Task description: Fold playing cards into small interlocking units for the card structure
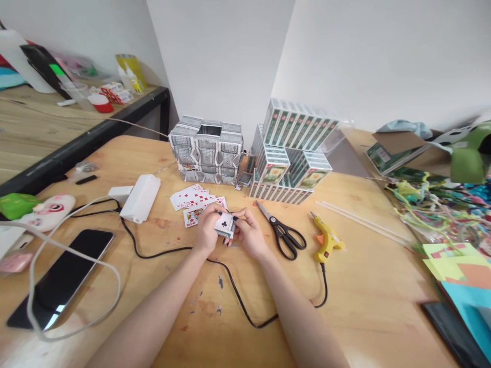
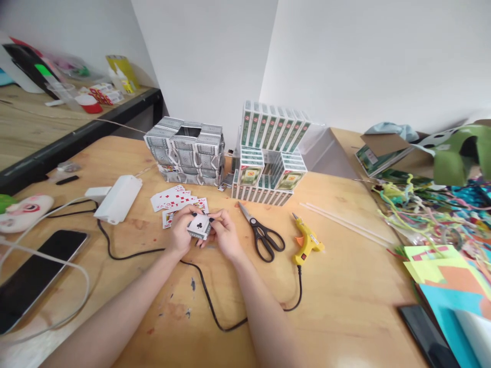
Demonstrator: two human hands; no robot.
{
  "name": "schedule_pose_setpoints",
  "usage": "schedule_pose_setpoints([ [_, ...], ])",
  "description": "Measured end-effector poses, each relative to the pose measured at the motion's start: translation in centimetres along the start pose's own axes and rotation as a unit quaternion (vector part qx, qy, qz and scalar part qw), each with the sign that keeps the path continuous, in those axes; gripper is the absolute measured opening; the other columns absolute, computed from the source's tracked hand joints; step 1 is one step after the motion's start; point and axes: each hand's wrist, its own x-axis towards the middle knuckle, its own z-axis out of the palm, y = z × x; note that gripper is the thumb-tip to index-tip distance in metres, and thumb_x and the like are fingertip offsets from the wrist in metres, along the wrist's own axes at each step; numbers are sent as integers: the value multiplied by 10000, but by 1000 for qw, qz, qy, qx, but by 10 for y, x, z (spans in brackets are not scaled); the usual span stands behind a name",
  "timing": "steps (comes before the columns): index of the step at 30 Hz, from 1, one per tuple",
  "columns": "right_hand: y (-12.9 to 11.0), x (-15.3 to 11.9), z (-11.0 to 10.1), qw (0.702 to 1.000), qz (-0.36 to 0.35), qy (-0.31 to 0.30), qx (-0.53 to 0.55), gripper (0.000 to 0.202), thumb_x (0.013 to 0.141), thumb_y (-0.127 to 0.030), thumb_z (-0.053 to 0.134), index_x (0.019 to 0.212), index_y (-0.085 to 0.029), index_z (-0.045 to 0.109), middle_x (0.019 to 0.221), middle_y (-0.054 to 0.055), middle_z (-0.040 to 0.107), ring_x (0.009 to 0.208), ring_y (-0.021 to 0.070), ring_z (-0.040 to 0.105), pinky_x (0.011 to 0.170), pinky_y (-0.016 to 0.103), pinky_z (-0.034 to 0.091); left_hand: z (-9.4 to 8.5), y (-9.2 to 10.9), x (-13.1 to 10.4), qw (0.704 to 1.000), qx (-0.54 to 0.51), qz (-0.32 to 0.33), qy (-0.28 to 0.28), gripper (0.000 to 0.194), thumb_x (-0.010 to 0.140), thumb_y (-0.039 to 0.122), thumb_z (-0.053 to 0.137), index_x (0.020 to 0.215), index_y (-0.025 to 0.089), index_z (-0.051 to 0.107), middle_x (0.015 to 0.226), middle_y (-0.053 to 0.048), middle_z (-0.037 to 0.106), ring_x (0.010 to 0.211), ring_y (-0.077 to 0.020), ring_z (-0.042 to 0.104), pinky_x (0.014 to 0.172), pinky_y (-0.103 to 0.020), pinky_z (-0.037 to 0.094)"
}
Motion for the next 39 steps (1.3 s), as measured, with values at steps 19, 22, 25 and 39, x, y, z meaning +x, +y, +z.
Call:
schedule_pose_setpoints([
  [19, 0, -4, -12, 998, -28, -14, -60, 183, 755, -291, 504, 882, -227, 389, 655, -42, 601, 412, 128, 581, 363, 239, 470, 4, -3, 8, 996, 63, -25, 52, 182, 700, 279, 517, 569, 170, 453, 508, 50, 451, 469, -88, 425, 450, -202, 336],
  [22, -1, -2, -15, 999, 3, -6, -52, 209, 782, -365, 468, 922, -229, 394, 730, -13, 623, 410, 133, 579, 330, 244, 462, 3, -2, 5, 998, 56, 5, 34, 154, 713, 267, 506, 601, 171, 461, 534, 50, 453, 487, -88, 431, 461, -200, 341],
  [25, -2, 1, -15, 996, 63, -12, -66, 270, 831, -464, 382, 875, -202, 434, 687, 15, 634, 399, 136, 566, 306, 235, 441, 2, 0, 1, 998, 58, 32, 15, 130, 730, 265, 509, 642, 174, 475, 555, 49, 459, 492, -86, 444, 458, -195, 344],
  [39, -4, -2, -17, 985, 71, -116, -104, 348, 839, -488, 425, 822, -145, 481, 661, 74, 668, 408, 120, 591, 310, 174, 414, 0, 1, -1, 996, 80, -24, -29, 127, 750, 313, 518, 750, 188, 542, 526, 51, 488, 403, -80, 440, 366, -183, 326],
])
